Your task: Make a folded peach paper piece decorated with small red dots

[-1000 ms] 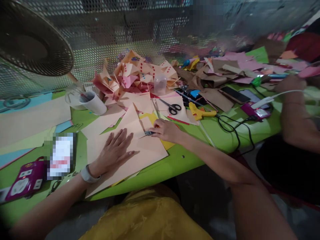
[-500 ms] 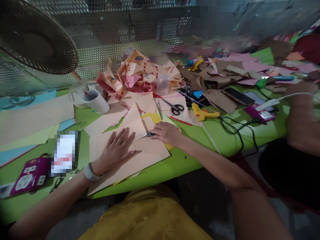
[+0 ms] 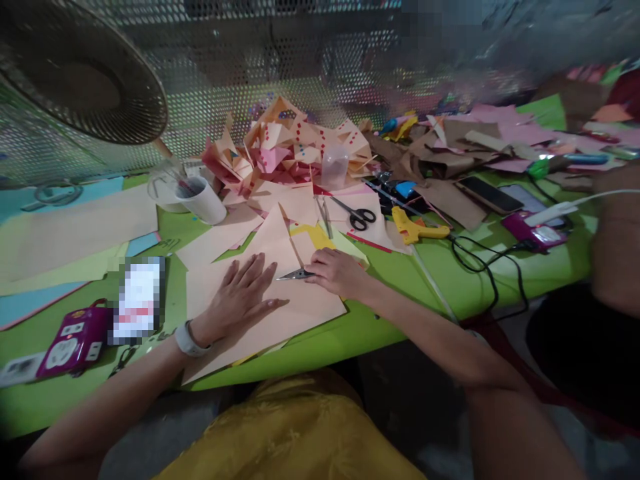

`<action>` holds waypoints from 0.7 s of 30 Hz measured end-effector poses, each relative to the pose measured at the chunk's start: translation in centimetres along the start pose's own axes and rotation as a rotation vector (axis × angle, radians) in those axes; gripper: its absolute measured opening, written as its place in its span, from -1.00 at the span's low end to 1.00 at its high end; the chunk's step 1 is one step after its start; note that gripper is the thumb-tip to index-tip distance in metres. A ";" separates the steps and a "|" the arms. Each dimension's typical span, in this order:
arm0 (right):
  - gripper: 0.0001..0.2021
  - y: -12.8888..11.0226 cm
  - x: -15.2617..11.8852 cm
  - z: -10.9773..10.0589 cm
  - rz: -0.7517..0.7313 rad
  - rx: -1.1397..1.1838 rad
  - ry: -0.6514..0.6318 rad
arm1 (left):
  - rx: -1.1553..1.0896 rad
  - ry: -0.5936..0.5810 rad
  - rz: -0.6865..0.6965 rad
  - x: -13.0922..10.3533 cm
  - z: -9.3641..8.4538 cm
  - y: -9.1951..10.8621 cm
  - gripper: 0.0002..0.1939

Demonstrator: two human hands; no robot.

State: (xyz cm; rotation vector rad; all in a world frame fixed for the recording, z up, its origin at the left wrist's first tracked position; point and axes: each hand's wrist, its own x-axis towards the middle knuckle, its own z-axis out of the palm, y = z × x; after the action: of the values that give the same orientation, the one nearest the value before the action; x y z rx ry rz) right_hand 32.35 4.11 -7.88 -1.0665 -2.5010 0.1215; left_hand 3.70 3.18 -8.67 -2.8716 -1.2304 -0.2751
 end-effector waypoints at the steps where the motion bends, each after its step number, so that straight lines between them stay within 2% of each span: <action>1: -0.77 0.0 -0.1 0.0 0.002 -0.001 0.001 | -0.001 -0.005 -0.001 0.0 0.0 0.0 -0.24; 6: -0.74 0.0 0.0 -0.1 0.032 -0.033 0.024 | 0.007 -0.022 -0.026 0.1 -0.3 0.4 -0.24; 14: -0.75 0.7 0.0 -0.3 0.099 -0.057 0.013 | 0.014 -0.043 -0.042 1.6 -0.7 0.9 -0.25; 21: -0.74 1.1 -0.2 0.1 0.020 -0.069 0.022 | 0.006 -0.043 0.051 -1.8 -1.9 -1.9 -0.19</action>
State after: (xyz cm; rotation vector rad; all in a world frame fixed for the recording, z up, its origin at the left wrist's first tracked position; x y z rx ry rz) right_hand 33.20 4.76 -8.33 -1.1146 -2.4918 0.0288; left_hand 0.86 3.06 -7.22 -2.9133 -1.1603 -0.2102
